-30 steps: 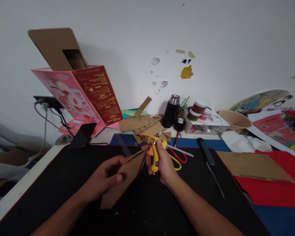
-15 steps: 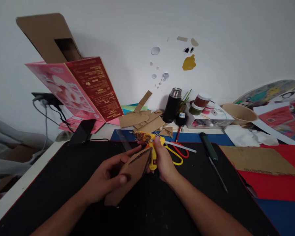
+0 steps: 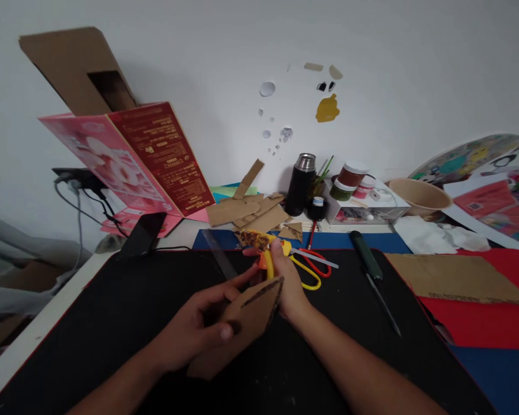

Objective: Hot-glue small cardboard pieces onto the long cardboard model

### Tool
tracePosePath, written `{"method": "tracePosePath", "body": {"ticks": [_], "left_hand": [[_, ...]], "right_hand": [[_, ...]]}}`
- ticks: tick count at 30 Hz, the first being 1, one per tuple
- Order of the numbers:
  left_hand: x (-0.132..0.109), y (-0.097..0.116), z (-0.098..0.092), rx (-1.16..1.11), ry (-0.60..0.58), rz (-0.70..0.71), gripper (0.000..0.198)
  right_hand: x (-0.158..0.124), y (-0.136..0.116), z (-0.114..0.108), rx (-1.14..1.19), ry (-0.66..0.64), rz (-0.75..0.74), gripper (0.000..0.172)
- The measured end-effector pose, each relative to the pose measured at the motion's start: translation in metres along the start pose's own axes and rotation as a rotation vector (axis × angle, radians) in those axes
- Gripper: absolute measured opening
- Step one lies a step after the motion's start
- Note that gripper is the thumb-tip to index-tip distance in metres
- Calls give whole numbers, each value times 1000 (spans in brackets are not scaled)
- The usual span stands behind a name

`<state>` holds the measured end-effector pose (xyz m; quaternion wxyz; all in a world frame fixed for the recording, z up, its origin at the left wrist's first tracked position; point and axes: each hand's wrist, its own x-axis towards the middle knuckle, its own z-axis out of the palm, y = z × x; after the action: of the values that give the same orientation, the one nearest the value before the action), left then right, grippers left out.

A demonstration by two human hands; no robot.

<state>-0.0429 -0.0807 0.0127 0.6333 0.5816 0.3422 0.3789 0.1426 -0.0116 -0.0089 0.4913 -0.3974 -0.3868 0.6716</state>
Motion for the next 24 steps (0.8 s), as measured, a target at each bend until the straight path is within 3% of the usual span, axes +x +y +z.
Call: {"method": "tracePosePath", "body": {"ticks": [8, 13, 15, 21, 24], "left_hand": [[0, -7, 10, 128, -46, -20, 43], [-4, -6, 29, 165, -318, -111, 38], [-5, -4, 25, 129, -216, -78, 36], [-3, -6, -35, -135, 460, -93, 51], [0, -3, -60, -47, 599, -65, 60]], "right_hand": [[6, -3, -3, -72, -7, 52, 91], [7, -11, -5, -92, 19, 10, 89], [7, -14, -6, -74, 18, 14, 87], [7, -21, -10, -7, 14, -3, 73], [5, -23, -10, 9, 19, -17, 67]]}}
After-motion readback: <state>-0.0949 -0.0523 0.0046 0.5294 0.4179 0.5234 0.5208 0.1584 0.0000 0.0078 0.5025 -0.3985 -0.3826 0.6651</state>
